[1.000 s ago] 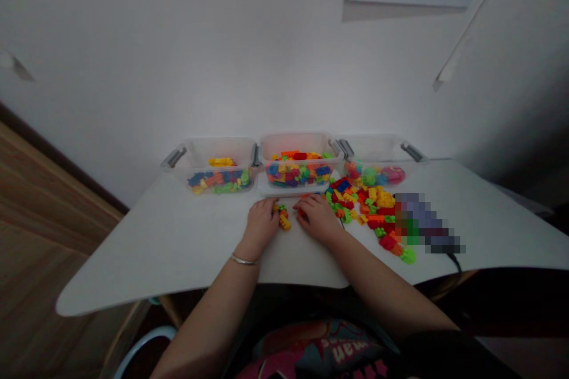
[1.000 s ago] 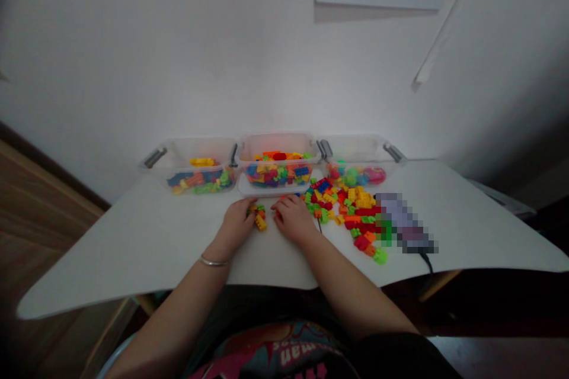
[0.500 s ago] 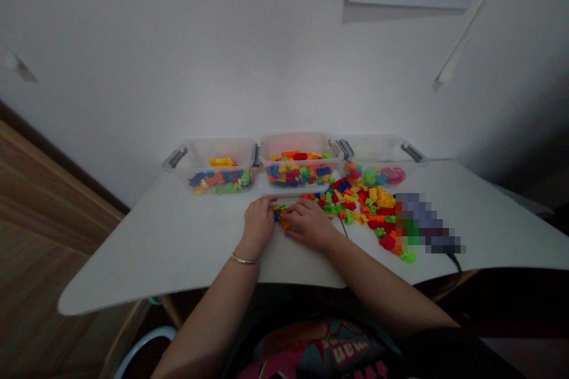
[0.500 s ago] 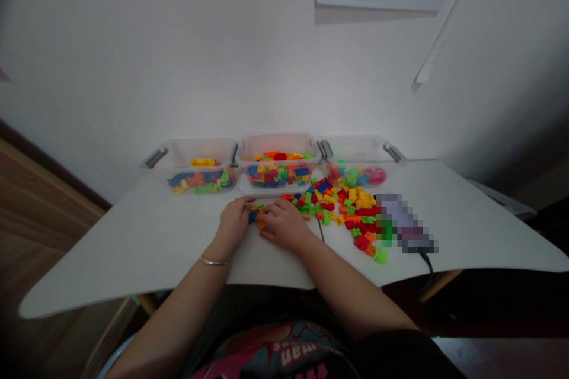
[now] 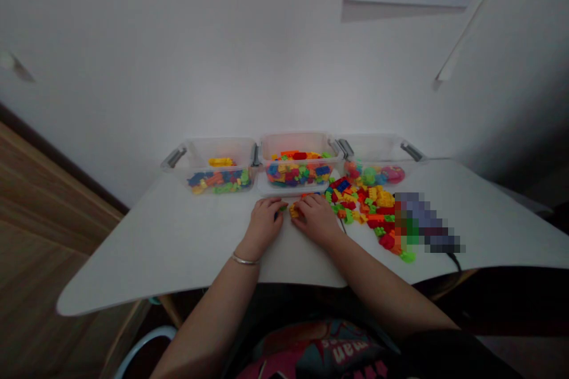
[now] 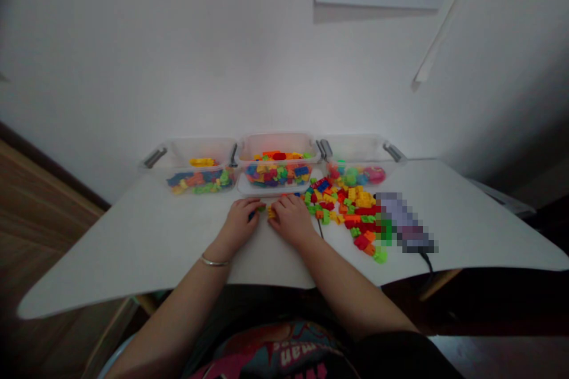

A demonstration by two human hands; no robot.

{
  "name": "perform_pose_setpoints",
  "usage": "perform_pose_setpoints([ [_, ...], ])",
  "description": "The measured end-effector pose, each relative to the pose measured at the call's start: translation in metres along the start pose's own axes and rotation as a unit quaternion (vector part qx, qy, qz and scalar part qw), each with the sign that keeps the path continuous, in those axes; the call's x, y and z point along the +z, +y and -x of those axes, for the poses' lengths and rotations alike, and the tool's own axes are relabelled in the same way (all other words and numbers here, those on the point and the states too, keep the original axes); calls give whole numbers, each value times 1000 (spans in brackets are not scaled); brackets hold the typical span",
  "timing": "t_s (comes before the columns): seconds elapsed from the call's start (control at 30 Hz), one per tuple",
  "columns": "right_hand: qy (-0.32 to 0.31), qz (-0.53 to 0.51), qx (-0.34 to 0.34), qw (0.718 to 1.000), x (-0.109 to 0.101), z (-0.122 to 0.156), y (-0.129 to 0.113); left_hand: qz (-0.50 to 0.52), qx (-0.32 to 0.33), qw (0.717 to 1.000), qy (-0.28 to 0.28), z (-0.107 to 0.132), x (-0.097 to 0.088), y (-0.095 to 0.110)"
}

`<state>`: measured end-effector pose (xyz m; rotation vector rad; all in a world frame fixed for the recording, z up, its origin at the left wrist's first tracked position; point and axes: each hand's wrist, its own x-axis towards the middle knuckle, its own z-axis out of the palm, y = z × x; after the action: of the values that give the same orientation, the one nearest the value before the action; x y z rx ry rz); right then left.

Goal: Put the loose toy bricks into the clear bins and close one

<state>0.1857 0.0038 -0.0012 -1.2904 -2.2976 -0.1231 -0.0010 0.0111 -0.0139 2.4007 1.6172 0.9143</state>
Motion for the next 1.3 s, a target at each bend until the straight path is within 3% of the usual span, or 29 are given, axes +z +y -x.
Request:
perform_pose_setpoints([
  [0.53, 26, 1, 32, 999, 9, -3, -1, 1, 7, 1000, -3, -1, -1, 1],
  [0.7, 64, -112, 40, 991, 7, -1, 6, 1, 5, 1000, -11, 0, -4, 4],
  [0.97, 58, -323, 82, 941, 14, 1, 16, 3, 52, 999, -5, -4, -15, 15],
  [1.13, 43, -299, 47, 952, 9, 2, 15, -11, 65, 998, 8, -3, -18, 17],
  [1.3, 83, -199, -23, 976, 3, 2, 8, -24, 57, 998, 14, -2, -18, 17],
])
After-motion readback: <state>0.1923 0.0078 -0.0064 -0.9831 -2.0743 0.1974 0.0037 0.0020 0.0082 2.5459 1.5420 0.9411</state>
